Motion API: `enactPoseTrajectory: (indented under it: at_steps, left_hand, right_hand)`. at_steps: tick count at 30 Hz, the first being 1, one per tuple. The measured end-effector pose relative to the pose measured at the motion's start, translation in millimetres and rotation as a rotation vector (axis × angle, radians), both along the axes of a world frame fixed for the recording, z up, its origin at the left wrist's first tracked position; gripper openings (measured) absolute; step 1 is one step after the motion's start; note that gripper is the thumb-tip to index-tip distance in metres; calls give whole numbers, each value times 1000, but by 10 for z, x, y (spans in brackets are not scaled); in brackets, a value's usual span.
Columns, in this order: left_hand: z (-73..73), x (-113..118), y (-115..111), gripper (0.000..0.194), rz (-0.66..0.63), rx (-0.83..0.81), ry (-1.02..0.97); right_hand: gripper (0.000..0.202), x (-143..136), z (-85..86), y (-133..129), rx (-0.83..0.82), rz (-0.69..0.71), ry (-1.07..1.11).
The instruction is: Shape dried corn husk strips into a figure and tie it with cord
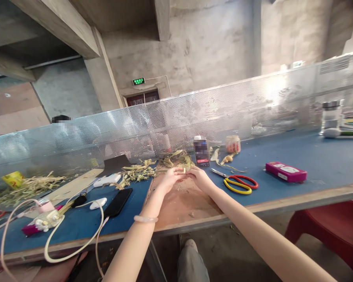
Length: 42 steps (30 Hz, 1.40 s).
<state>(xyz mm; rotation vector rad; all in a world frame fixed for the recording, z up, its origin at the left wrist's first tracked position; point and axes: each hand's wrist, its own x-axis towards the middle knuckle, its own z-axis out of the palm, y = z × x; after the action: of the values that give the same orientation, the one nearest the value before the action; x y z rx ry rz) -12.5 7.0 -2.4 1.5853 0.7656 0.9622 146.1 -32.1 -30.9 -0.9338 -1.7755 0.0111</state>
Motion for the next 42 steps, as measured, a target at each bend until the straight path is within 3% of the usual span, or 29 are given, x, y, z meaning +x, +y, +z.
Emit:
enactPoseTrajectory:
  at_steps: [10,22,42]
  left_hand:
    - [28,-29,-6,28,-133,-123,-25]
    - [8,-29,54,25,-93,-140,-118]
    - [78,-4,-27,13,-77,-224,-165]
  right_hand:
    - [23,-17,35,-57,33,2,3]
    - [10,-33,5,-35,70,-3,-49]
    - [22,-12,-7,-37,117,-77,-136]
